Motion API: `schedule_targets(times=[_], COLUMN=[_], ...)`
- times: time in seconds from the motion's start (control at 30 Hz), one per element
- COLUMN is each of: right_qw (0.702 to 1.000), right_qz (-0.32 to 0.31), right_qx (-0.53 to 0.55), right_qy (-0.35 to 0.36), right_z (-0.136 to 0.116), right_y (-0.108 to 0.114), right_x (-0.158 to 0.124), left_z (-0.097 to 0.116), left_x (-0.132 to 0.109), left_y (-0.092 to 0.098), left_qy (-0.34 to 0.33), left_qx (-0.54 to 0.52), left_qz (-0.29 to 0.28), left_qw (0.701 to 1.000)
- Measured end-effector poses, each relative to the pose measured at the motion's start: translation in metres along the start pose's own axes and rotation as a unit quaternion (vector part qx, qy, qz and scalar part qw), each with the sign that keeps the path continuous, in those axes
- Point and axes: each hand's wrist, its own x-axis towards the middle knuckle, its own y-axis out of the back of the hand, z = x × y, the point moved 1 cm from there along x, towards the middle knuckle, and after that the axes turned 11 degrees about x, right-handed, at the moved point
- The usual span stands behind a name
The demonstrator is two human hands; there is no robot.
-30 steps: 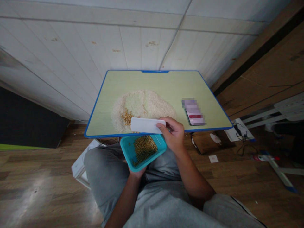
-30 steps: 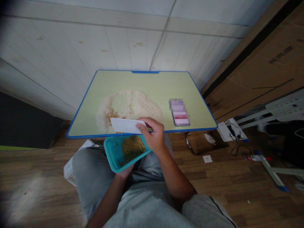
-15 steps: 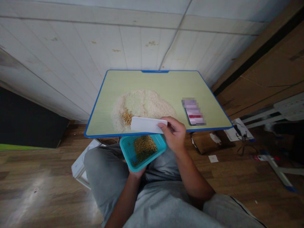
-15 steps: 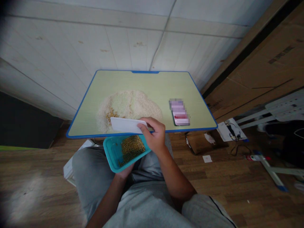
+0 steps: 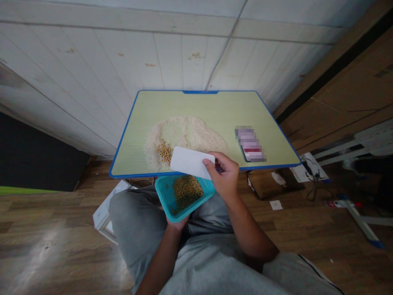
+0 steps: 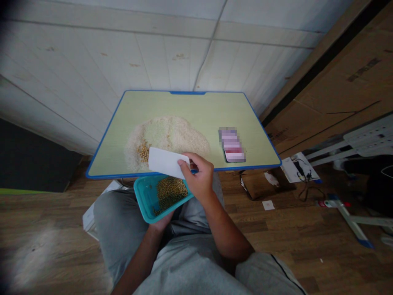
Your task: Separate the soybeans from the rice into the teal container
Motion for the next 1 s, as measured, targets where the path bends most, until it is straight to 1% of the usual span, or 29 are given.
schedule_targets(times=[0.1, 0.2, 0.3, 0.4, 0.57, 0.63, 0.73, 0.9, 1.0], right_qw=[0.999, 0.995, 0.992, 0.99, 0.988, 0.988, 0.991, 0.996, 0.997], right_qz=[0.048, 0.089, 0.117, 0.132, 0.148, 0.149, 0.135, 0.086, 0.079], right_qx=[-0.021, -0.033, -0.046, -0.049, -0.028, -0.026, -0.018, -0.008, 0.0], right_qy=[-0.008, -0.005, 0.002, 0.004, 0.015, 0.016, 0.01, 0.011, -0.004], right_z=[0.004, 0.007, 0.008, 0.01, 0.01, 0.01, 0.011, 0.01, 0.009], right_y=[0.007, 0.016, 0.022, 0.024, 0.021, 0.02, 0.018, 0.015, 0.015], right_x=[0.004, 0.01, 0.016, 0.019, 0.019, 0.02, 0.021, 0.019, 0.018], left_z=[0.004, 0.006, 0.006, 0.004, 0.004, 0.005, 0.004, 0.002, 0.001], left_x=[-0.001, -0.003, -0.004, -0.005, -0.007, -0.007, -0.007, -0.006, -0.005], left_y=[0.001, 0.004, 0.005, 0.001, -0.014, -0.017, -0.015, -0.004, 0.001], left_qy=[0.011, 0.023, 0.025, 0.009, -0.003, -0.003, -0.003, -0.005, -0.003], left_qx=[0.003, 0.012, 0.02, 0.026, 0.036, 0.039, 0.042, 0.036, 0.032], left_qz=[0.007, 0.038, 0.064, 0.085, 0.119, 0.128, 0.134, 0.111, 0.104], left_qw=[1.0, 0.999, 0.997, 0.996, 0.992, 0.991, 0.99, 0.993, 0.994])
